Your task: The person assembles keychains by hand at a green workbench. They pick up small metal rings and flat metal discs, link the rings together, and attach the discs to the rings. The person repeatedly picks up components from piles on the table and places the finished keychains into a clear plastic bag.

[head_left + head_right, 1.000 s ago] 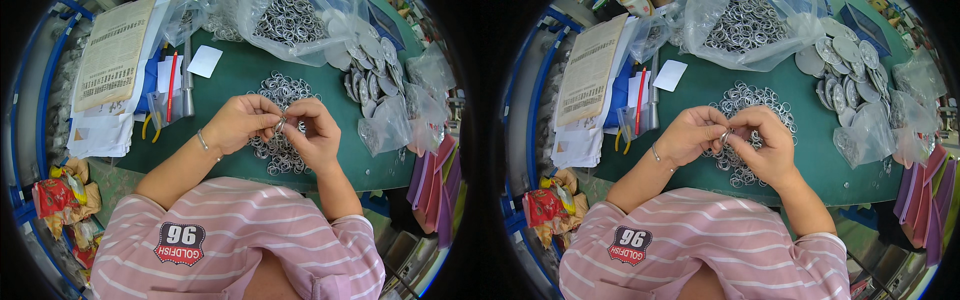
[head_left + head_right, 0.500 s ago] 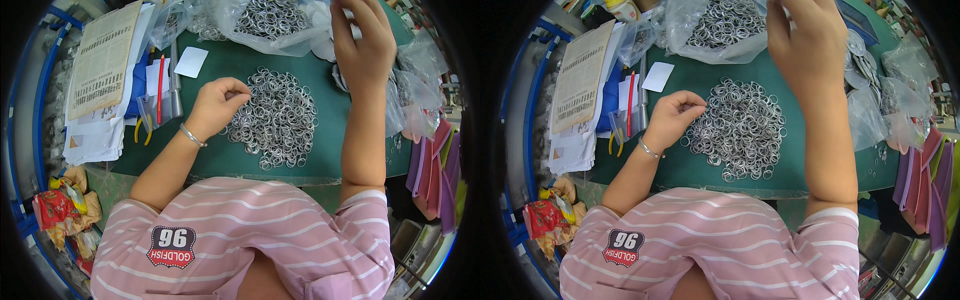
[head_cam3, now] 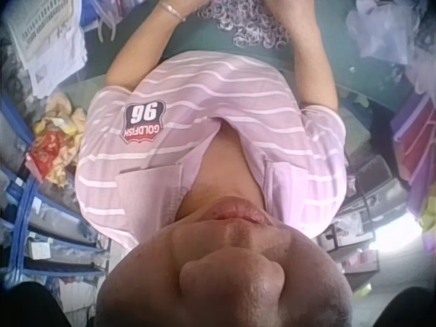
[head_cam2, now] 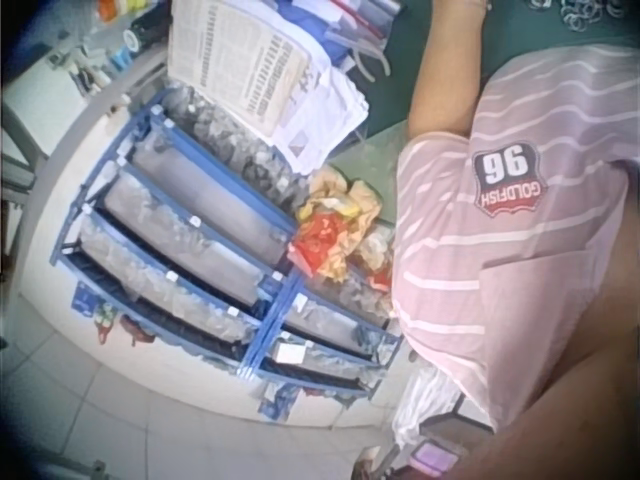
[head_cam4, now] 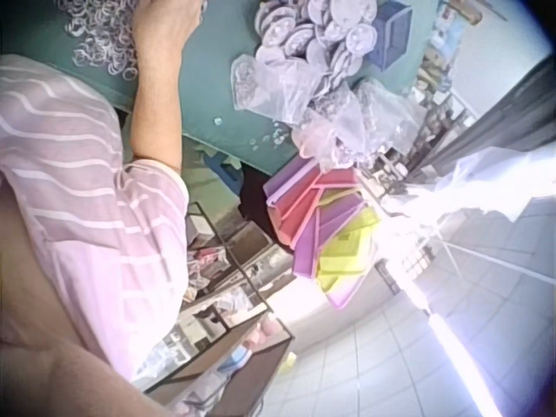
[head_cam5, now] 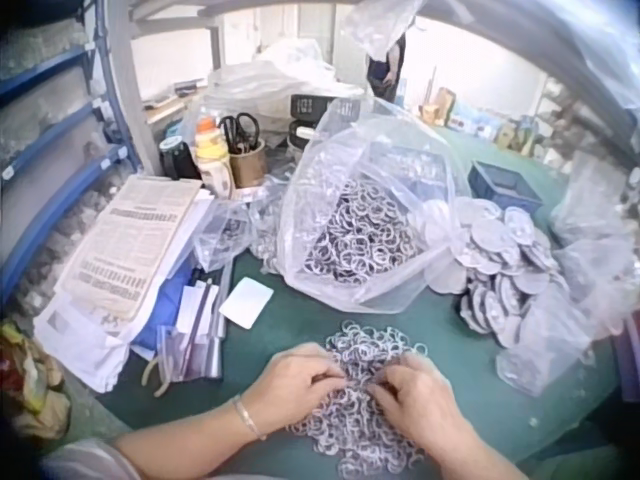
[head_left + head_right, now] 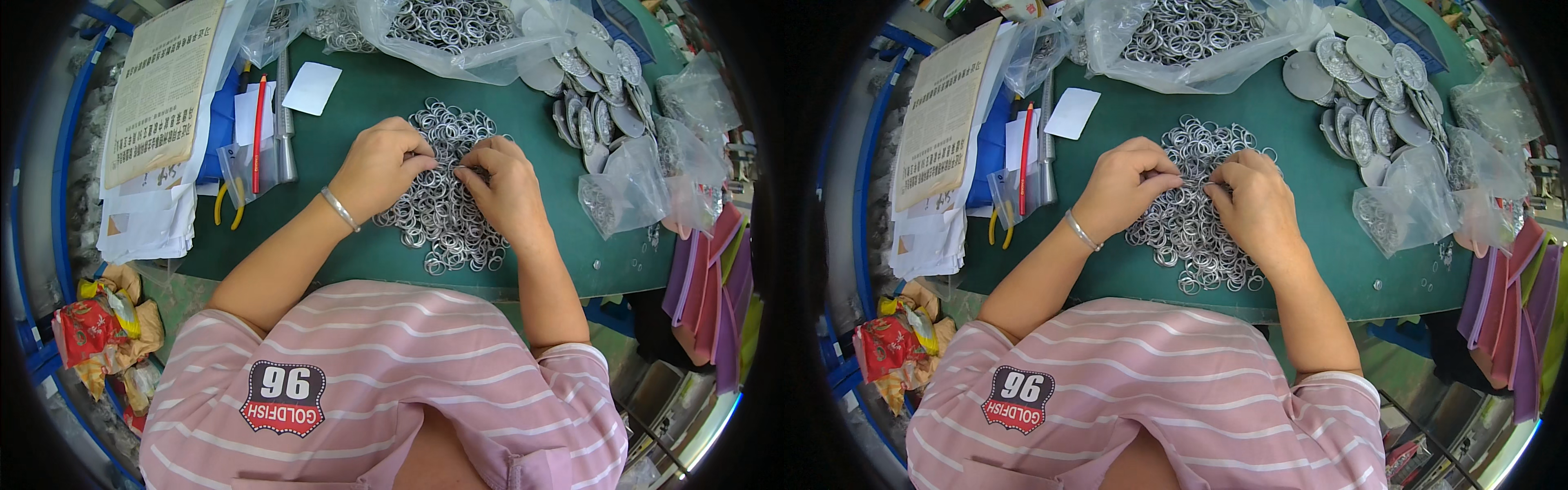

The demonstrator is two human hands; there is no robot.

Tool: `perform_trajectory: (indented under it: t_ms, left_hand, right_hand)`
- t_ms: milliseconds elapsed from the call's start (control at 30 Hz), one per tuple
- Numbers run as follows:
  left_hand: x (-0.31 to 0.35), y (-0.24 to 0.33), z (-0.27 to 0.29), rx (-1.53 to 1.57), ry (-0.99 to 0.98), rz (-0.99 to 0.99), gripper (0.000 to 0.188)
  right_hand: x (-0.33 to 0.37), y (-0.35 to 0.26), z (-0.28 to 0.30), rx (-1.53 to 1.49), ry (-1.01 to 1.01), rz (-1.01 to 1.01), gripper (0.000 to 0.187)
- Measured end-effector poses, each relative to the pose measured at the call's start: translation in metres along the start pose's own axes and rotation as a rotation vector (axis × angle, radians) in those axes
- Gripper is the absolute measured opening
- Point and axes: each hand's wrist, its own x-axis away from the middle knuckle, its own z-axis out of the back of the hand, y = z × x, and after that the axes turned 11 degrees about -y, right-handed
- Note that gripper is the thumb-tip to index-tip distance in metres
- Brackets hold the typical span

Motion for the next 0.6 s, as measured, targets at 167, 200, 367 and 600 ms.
perform_trajectory:
  t_ms: [167, 200, 367, 600]
  left_hand:
    - [0.009, 0.016, 0.006, 0.767, -0.07, 0.326, 0.013]
    - [0.01, 0.015, 0.007, 0.883, -0.119, 0.33, 0.015]
    - [0.013, 0.012, 0.008, 1.352, -0.254, 0.416, 0.012]
    - [0.017, 0.014, 0.011, 1.454, -0.353, 0.46, 0.01]
  right_hand:
    - [0.0, -0.008, 0.004, -0.687, -0.025, -0.189, 0.004]
    - [-0.001, -0.013, 0.008, -0.887, -0.064, -0.257, 0.004]
    - [0.003, -0.015, 0.008, -1.103, -0.139, -0.245, 0.01]
    - [0.005, -0.016, 0.005, -1.371, -0.184, -0.245, 0.015]
